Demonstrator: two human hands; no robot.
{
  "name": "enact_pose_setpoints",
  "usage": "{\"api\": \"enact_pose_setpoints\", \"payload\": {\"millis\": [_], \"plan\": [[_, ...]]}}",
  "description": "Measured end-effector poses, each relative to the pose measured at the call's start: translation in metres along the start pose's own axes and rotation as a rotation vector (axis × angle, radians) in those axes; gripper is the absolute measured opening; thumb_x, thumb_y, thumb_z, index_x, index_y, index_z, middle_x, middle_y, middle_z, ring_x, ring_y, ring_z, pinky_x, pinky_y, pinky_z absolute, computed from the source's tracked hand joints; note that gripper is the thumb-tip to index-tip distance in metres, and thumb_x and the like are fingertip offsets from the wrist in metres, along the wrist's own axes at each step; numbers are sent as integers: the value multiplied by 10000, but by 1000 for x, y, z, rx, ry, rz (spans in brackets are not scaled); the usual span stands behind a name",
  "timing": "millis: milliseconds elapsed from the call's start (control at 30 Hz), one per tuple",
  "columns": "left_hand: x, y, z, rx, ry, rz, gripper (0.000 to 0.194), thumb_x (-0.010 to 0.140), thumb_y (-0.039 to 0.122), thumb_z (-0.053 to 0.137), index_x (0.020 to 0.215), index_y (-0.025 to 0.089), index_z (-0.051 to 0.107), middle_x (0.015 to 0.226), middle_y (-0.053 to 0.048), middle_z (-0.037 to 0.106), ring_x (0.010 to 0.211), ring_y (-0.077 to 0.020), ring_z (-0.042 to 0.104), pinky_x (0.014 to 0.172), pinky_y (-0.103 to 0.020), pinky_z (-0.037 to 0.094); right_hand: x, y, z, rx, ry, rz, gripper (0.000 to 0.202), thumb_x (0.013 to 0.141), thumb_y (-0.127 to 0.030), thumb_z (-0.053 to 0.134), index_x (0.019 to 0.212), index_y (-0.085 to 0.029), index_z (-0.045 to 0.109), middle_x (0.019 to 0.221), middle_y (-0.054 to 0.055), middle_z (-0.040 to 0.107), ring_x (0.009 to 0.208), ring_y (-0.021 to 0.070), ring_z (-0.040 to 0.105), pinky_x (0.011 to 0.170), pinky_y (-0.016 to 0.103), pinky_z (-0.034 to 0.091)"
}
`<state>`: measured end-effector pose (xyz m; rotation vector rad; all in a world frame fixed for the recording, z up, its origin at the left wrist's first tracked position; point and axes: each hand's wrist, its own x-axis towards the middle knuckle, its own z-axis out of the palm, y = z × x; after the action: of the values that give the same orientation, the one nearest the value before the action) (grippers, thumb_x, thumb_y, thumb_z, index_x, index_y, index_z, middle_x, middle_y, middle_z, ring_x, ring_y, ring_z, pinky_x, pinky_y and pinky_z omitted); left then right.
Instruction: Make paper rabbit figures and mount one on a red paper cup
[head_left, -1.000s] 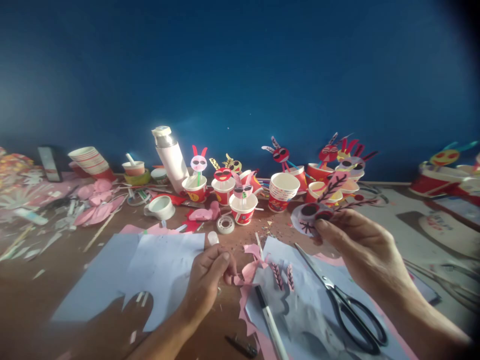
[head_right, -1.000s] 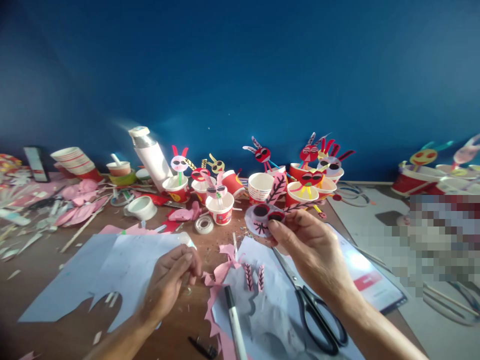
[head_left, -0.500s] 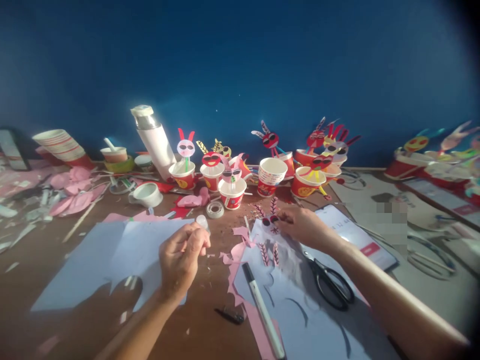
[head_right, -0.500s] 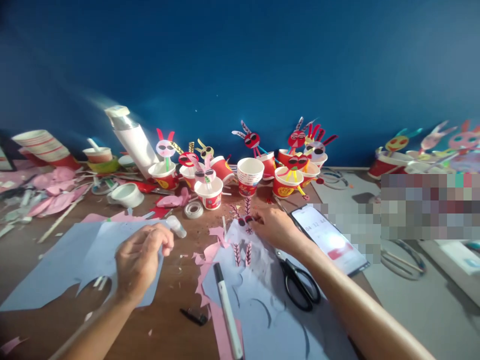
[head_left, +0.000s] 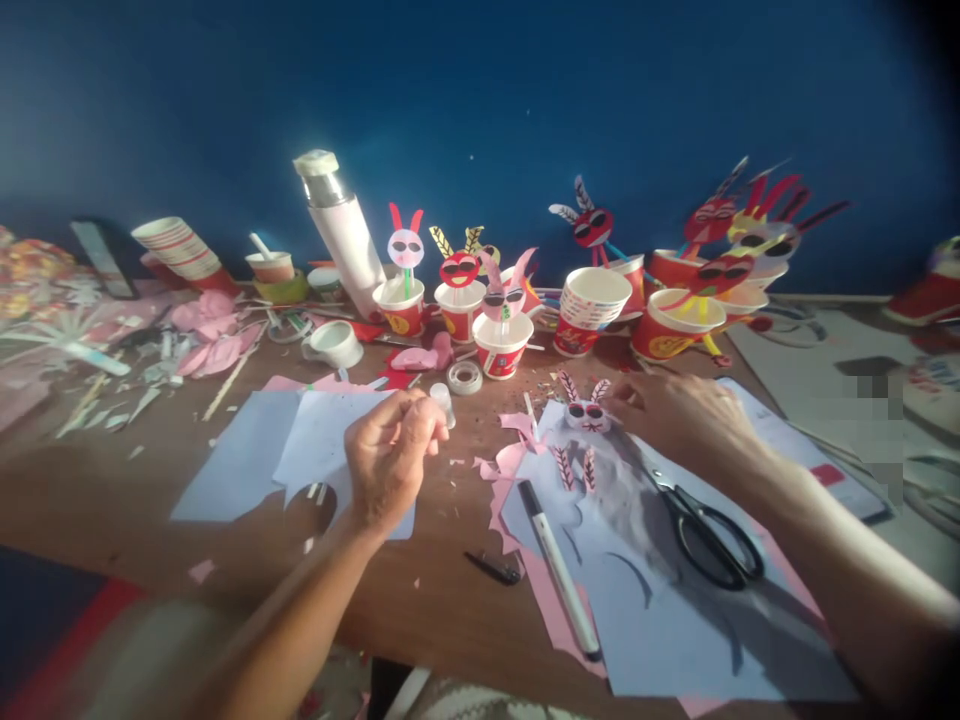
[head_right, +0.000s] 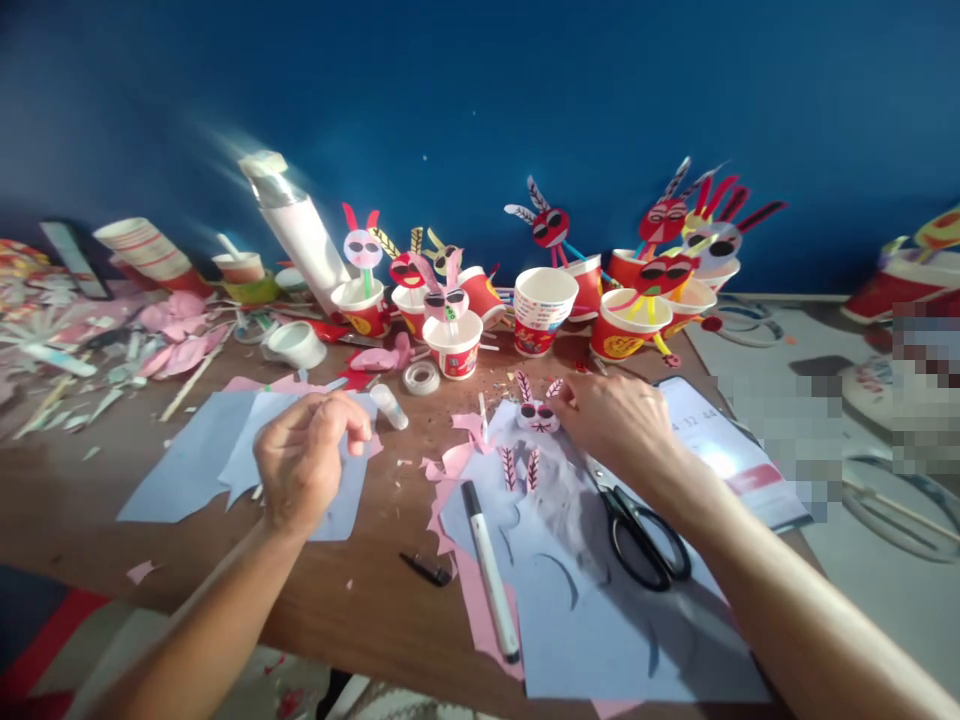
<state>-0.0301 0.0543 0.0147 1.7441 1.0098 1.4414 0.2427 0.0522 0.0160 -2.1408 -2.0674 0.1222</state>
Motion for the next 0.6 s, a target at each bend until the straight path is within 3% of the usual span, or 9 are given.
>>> {"api": "enact_pose_setpoints", "payload": {"millis": [67,200,267,400,500,600], "plan": [[-2,9,-5,98,-168,-27,260,899,246,481,659,167,544,614,16,545,536,-91,494,536,-233,389,-5,-9,-2,-13,-23,-23,209,796,-358,536,744,-206,669,649,66,664,578,196,559,507,272,250],[-25,20,-8,334,-683,-27,134,871,207,520,763,184,595,715,9,583,629,-105,533,591,-232,409,-22,-34,1,15,-180,-170,261,803,-398,545,631,-220,629,552,-1,644,523,153,569,504,249,267],[-43,18,-6,481,-822,-12,61,854,234,555,847,198,603,821,-4,610,706,-126,564,616,-236,428,-34,-46,6,8,-242,-271,276,793,-377,555,583,-212,625,543,11,663,529,171,604,493,258,247],[-70,14,0,652,-890,144,166,779,267,652,912,192,587,933,-27,610,857,-199,555,726,-307,453,-55,-61,25,-8,-264,-370,220,712,-353,626,542,-214,629,527,29,682,552,227,653,497,276,235],[-74,12,0,748,-910,211,85,830,244,584,874,171,583,889,-33,605,812,-195,539,675,-305,449,-62,-65,42,-49,-271,-435,207,749,-319,574,589,-208,643,572,55,702,585,271,675,499,291,230],[-71,12,-3,756,-900,191,94,854,207,534,907,157,593,877,-48,606,804,-191,533,674,-298,450,-63,-67,50,-53,-293,-464,214,763,-246,517,585,-205,629,567,55,697,561,258,668,496,296,222]]}}
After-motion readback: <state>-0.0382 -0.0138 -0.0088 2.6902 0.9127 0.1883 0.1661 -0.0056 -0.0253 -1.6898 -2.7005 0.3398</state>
